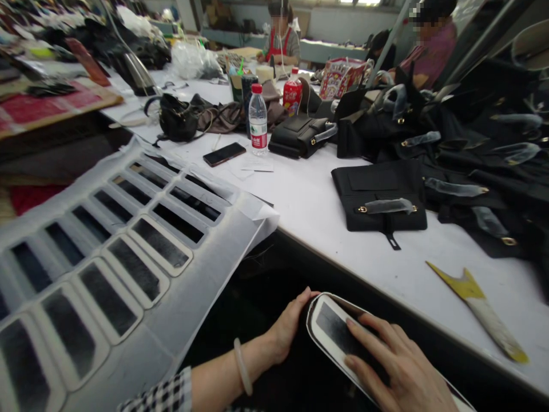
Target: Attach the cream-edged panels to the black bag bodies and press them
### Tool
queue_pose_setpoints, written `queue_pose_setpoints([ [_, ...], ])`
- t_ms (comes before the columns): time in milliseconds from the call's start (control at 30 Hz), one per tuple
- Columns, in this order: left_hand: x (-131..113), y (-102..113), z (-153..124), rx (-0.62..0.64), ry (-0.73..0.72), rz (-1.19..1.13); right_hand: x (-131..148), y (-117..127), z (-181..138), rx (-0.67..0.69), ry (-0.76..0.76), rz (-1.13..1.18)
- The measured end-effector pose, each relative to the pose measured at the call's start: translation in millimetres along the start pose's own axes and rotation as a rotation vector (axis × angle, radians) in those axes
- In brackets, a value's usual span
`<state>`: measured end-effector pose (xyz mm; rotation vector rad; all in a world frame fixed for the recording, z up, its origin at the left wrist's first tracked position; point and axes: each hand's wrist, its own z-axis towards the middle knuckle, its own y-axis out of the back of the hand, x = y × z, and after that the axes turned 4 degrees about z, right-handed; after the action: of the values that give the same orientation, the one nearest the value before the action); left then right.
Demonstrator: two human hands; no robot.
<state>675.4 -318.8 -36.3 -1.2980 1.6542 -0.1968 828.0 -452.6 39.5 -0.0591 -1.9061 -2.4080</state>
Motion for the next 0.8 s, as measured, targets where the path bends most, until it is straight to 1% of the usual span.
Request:
queue_pose_setpoints([
  [100, -1, -2, 0, -0.01, -0.018, 0.018, 5, 0, -1, -0.013, 0.029, 0.005],
  [267, -4, -4, 1, 0.02, -0.039, 0.032, 12, -5, -5, -0.065, -0.066, -0.049],
  [367, -6, -2, 0, 0.028, -0.041, 0.076, 16, -10, -4, -0.082, -0.072, -0.001],
  [467, -6, 0, 0, 0.017, -0.012, 0.065, 18, -11, -1, -0.041, 0.017, 0.05],
  [533, -6, 0, 0, 0.017, 0.005, 0.038, 17, -10, 1, -0.02, 0.107, 0.04],
  [600, -5, 0, -1, 0.021, 0.012, 0.02, 16, -9, 2, -0.019, 0.157, 0.016],
  [700, -3, -1, -1, 0.034, 0.019, 0.004, 15, -7, 5, -0.015, 0.153, -0.021],
  [800, -3, 0, -1, 0.02, 0.022, 0.013, 16, -3, 10, 0.03, 0.14, 0.007],
])
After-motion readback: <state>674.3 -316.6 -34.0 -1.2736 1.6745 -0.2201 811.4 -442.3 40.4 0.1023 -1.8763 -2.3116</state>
